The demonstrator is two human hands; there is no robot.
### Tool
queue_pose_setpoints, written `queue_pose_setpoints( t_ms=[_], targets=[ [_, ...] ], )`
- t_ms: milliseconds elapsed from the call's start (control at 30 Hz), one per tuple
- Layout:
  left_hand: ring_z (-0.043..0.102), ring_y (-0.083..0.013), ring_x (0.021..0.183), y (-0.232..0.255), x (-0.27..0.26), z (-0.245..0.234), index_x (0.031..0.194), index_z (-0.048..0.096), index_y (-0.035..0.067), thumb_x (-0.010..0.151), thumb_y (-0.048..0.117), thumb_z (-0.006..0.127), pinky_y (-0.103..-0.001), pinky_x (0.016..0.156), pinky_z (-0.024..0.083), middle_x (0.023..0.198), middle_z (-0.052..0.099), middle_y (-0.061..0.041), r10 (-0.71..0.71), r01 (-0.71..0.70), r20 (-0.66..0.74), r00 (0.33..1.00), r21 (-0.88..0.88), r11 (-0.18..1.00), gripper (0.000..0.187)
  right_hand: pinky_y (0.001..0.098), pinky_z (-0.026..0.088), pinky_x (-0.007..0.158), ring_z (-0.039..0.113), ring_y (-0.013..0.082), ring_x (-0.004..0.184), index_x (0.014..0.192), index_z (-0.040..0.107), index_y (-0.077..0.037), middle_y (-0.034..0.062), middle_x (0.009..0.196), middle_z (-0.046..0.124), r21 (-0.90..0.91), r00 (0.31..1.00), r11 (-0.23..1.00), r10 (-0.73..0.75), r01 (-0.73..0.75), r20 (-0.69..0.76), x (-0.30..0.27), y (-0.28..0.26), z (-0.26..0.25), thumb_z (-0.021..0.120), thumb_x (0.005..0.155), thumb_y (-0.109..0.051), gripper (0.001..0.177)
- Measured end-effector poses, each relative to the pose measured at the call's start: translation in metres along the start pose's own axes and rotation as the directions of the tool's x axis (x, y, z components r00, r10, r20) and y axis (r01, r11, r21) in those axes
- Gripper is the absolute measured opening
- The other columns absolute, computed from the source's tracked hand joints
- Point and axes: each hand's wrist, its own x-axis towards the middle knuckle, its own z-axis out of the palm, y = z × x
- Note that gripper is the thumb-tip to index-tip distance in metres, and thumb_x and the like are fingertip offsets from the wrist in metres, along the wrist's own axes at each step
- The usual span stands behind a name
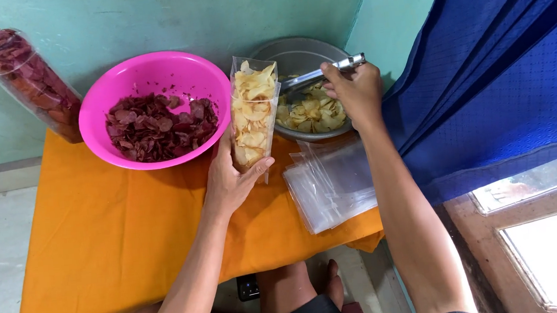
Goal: The person is packaging yellow chips into clear plastic bags using metal tongs.
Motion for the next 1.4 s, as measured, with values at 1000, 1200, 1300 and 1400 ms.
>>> queue_pose_setpoints(
  t_ms=[1000,1200,1300,1400],
  targets=[
    [0.059,-0.0245,0.133,0.009,0.000,-0.015,0.155,0.030,0.014,0.074,0.055,0.073,-0.040,0.103,0.052,0.149,0.055,-0.010,-0.058,0.061,0.107,0.993,-0.027,0.998,0.101,0.0308,0.070,0.074,0.080,0.0229,0.081,0.096,0.070,-0.008,0.0136,0.089,0.078,0.423,0.962,0.865,0.262,-0.269,0.075,-0.017,-0.114,-0.049,0.080,0.084,-0.023,0.021],
    [0.059,-0.0246,0.133,0.016,-0.003,-0.017,0.152,0.034,0.014,0.074,0.055,0.073,-0.040,0.103,0.052,0.149,0.055,-0.009,-0.052,0.056,0.107,0.993,-0.039,0.998,0.097,0.0273,0.070,0.069,0.081,0.0194,0.080,0.096,0.069,-0.008,0.0118,0.092,0.080,0.363,0.989,0.920,0.138,-0.148,0.054,-0.026,-0.126,-0.044,0.078,0.086,-0.026,0.023],
    [0.059,-0.0247,0.133,0.013,-0.003,-0.017,0.154,0.032,0.014,0.075,0.052,0.074,-0.040,0.102,0.052,0.150,0.054,-0.009,-0.043,0.049,0.116,0.992,-0.049,0.998,0.098,0.0285,0.069,0.071,0.082,0.0212,0.085,0.095,0.068,-0.010,0.0089,0.090,0.078,0.334,0.983,0.927,0.141,-0.173,0.117,-0.030,-0.125,-0.040,0.077,0.088,-0.025,0.019],
    [0.054,-0.0251,0.138,0.016,-0.003,-0.018,0.155,0.031,0.014,0.073,0.055,0.074,-0.041,0.106,0.049,0.154,0.050,-0.009,-0.057,0.062,0.109,0.992,-0.042,0.997,0.101,0.0267,0.069,0.066,0.082,0.0203,0.082,0.093,0.071,-0.009,0.0083,0.088,0.078,0.348,0.991,0.929,0.104,-0.127,0.085,-0.030,-0.127,-0.042,0.077,0.087,-0.027,0.020]
  ],
)
